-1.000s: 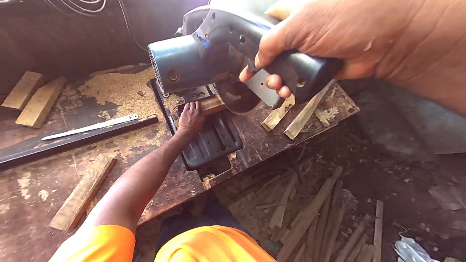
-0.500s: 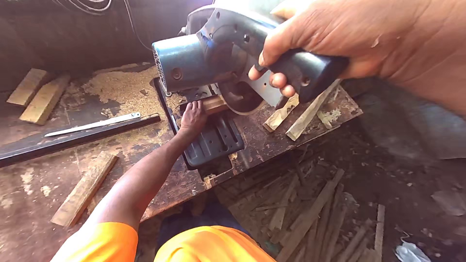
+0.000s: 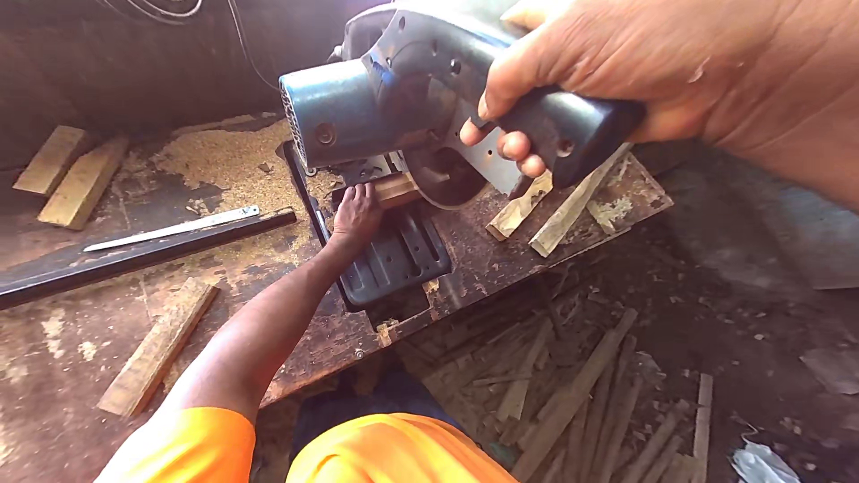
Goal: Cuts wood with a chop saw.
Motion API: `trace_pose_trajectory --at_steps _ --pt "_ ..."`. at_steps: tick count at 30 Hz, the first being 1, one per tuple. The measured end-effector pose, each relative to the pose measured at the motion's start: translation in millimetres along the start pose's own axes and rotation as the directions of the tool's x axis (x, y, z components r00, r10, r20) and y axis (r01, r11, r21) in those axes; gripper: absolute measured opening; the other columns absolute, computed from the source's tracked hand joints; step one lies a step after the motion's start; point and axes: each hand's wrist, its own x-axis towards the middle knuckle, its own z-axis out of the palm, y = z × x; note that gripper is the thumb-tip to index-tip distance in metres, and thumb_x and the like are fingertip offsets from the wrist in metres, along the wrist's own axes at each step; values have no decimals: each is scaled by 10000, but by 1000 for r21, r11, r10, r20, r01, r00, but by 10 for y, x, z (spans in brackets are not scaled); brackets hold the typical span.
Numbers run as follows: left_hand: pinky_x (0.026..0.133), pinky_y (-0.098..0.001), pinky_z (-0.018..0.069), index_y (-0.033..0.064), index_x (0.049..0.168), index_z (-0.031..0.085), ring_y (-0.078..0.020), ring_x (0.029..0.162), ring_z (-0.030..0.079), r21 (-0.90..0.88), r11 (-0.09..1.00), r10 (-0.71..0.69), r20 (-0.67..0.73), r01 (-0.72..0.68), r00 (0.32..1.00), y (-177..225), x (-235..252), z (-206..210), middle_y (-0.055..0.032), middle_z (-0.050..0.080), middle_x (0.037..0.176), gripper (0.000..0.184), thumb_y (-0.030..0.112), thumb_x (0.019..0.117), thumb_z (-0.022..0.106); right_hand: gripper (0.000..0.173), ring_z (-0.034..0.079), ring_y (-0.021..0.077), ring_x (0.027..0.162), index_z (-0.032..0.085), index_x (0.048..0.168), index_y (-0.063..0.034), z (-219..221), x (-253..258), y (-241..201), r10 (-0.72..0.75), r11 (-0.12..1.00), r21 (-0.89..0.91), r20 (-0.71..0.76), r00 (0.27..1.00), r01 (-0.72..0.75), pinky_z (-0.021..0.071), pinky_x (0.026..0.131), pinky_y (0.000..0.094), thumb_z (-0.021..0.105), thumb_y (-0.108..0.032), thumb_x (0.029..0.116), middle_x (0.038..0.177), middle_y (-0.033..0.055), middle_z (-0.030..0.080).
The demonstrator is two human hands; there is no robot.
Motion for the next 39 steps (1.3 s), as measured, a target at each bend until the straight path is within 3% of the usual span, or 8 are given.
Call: trace_pose_trajectory --at_steps 7,13,18,21,26,29,31,39 --pt "1112 -455 415 -87 1236 616 -365 1259 577 18 1000 -1 8 1 1000 12 5 -14 -238 578 1356 301 -25 1008 431 209 663 201 544 548 1204 -127 4 3 69 9 1000 -22 -35 999 -10 599 472 338 560 -113 995 901 151 681" --pt "1121 -466 413 -92 1243 617 -382 1278 561 -9 1000 4 24 -4 1000 4 -5 -37 -246 563 1375 303 -28 1006 440 215 670 220 557 540 1215 -110 -17 11 123 -6 1000 5 -43 999 6 597 463 355 542 -101 1000 1032 174 690" --pt "1120 -467 417 -86 1225 631 -384 1268 569 -14 1000 13 21 -12 1000 -1 3 -31 -244 571 1364 295 -9 1006 449 129 628 101 501 575 1111 -123 241 -78 24 -41 999 -20 -222 974 38 540 421 232 535 -131 988 786 59 657" --pt "1109 -472 421 -92 1200 640 -384 1264 570 -12 1000 18 3 -18 1000 1 -6 -21 -251 574 1353 284 -18 1003 449 198 666 183 549 552 1195 -108 110 -63 67 -31 999 -8 -86 996 31 601 476 317 548 -91 998 880 140 675" --pt "1107 -467 425 -86 1229 630 -384 1265 574 25 999 39 10 -39 999 -20 2 -7 -248 569 1371 300 -25 1004 441 95 631 87 503 587 1074 -114 310 -113 22 -47 999 1 -277 960 49 533 420 211 539 -129 993 766 40 662" --pt "1103 -472 426 -85 1228 628 -387 1260 575 27 999 44 0 -44 999 -30 3 3 -251 570 1368 297 -31 999 446 146 653 134 535 573 1133 -124 178 -72 81 -51 999 -1 -173 984 52 556 434 256 543 -119 991 860 89 683" --pt "1100 -477 426 -87 1226 628 -388 1256 575 24 999 40 -13 -40 999 -37 1 21 -250 571 1366 298 -36 1001 439 200 673 218 568 535 1197 -116 -4 11 156 -32 999 11 -37 999 32 602 468 351 557 -87 999 961 171 671" --pt "1112 -465 419 -83 1229 626 -376 1264 574 24 1000 20 2 -20 1000 -22 7 -9 -241 574 1365 298 -25 1010 431 185 662 231 532 574 1160 -113 19 13 214 -35 999 7 -80 996 36 603 449 372 576 -66 981 883 170 669"
